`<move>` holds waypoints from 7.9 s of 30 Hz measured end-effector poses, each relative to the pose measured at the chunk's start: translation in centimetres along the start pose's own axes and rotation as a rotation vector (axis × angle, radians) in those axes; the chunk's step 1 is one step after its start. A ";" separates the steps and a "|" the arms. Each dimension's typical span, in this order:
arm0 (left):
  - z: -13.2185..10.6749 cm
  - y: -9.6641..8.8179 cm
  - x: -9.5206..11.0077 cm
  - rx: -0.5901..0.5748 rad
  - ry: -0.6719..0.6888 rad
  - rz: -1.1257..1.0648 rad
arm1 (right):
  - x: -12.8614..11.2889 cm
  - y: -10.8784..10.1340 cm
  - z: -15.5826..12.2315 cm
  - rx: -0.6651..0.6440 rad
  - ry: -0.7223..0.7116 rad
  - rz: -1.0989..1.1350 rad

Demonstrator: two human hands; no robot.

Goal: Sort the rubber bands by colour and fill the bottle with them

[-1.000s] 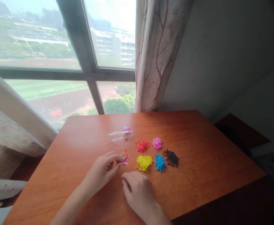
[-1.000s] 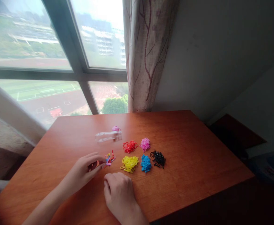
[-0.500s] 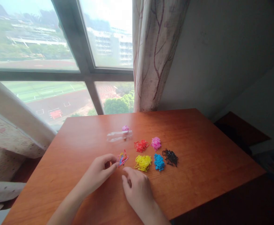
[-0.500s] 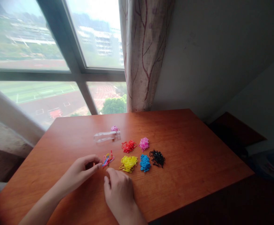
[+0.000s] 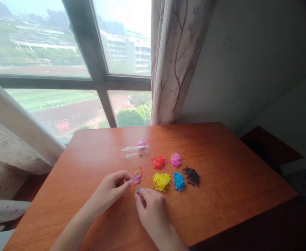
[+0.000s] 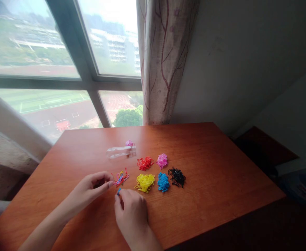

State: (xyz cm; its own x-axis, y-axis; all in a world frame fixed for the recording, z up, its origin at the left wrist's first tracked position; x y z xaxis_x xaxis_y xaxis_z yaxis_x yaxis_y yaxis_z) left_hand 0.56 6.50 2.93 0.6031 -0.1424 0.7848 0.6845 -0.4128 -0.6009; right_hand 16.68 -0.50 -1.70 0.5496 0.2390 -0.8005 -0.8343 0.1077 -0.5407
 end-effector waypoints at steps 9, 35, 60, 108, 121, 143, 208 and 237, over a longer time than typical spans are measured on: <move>6.4 1.4 6.3 0.088 0.337 0.475 | -0.1 -0.4 -0.9 -0.047 -0.084 0.020; 10.9 3.6 8.7 0.075 0.386 0.657 | -0.6 -1.3 -1.3 -0.071 -0.071 0.024; -0.1 0.2 0.5 0.076 0.074 0.394 | 7.0 -12.3 -2.9 0.055 0.164 -0.400; -1.1 0.5 -2.4 0.149 -0.002 0.594 | -0.1 -3.2 -0.5 -0.171 0.019 -0.109; -0.9 1.4 -2.1 0.175 -0.026 0.658 | -1.1 -0.1 1.8 -0.158 0.114 -0.245; 0.3 0.4 -0.4 0.279 0.044 0.566 | -0.3 0.0 0.6 -0.062 -0.011 -0.152; -0.5 0.7 -1.5 0.146 -0.016 0.606 | 1.1 -6.3 4.4 0.091 0.043 -0.200; -0.6 0.7 -1.5 0.118 0.025 0.587 | 1.3 -6.8 6.0 0.045 0.134 -0.366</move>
State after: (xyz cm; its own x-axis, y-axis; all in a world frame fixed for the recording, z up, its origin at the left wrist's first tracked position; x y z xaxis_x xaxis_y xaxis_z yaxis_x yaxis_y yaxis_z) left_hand -0.15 5.89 1.42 0.8852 -0.3384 0.3191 0.2815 -0.1564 -0.9467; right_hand 22.83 4.87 2.54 0.8095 0.0495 -0.5851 -0.5815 0.2059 -0.7871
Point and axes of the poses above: each hand's wrist, its own z-axis towards the middle knuckle, its own y-axis out of the palm, x = y × z, the point moved 1 cm from there along z, towards the middle knuckle, and after that the axes turned 14 degrees about z, right-handed, at the moved point
